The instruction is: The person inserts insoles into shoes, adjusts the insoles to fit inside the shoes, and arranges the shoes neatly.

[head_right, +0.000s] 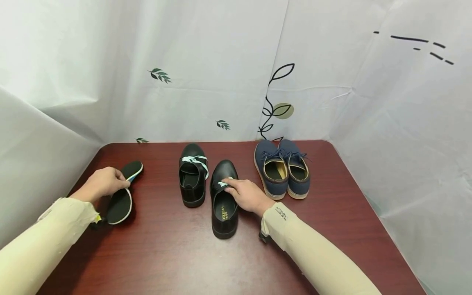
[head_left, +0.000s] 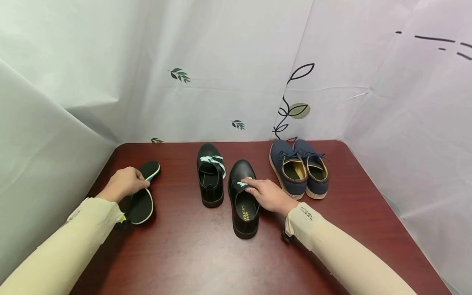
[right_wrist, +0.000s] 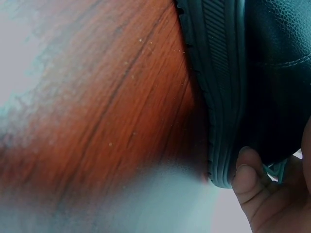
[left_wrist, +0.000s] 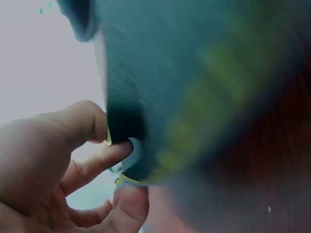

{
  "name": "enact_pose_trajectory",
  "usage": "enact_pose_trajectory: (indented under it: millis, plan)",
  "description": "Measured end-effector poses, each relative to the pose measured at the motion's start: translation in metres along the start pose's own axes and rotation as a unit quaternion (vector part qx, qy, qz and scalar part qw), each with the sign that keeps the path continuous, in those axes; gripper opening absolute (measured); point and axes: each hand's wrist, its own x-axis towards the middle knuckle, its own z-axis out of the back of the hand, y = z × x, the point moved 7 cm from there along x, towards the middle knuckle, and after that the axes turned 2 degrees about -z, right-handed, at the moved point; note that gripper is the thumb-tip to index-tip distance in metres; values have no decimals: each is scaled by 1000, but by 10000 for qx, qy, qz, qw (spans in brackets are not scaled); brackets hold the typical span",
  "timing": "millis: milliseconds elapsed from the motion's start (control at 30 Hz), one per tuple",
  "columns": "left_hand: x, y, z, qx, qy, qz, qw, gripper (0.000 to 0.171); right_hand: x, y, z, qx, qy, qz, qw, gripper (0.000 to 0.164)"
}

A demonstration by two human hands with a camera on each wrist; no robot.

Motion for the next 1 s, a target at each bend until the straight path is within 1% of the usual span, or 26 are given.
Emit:
enact_pose_trajectory:
  millis: [133, 300, 433, 567, 700, 867, 900, 1000]
  plan:
    - [-12, -17, 4, -275, -31, -182, 9995, 19, 0, 2, 1, -3, -22, 6, 10000, 39]
    - [-28, -45, 11, -731, -113, -350, 9966, 14, 0, 3, 2, -8, -27, 13, 10000, 40]
    - [-41, -78, 13, -1136, -105, -575, 9918, 11, -1, 2, 1, -6, 2, -17, 10000, 41]
    - [-58, -118, 12, -1345, -152, -1041, 9853, 9, -1, 3, 0, 6, 6, -36, 10000, 41]
    - [-75, -157, 6, -1388, -201, -1520, 9784, 14, -1, 2, 0, -49, 25, -101, 9999, 42]
    - [-93, -201, -10, -1310, -132, -2060, 9696, 21, -1, 2, 0, -52, 24, -104, 9999, 42]
    - [-95, -209, -16, -1354, -11, -2127, 9677, 20, -1, 2, 0, -40, 22, -97, 9999, 42]
    - [-103, -232, -31, -1556, 487, -2337, 9585, 17, 0, 3, 0, -4, 31, -82, 10000, 41]
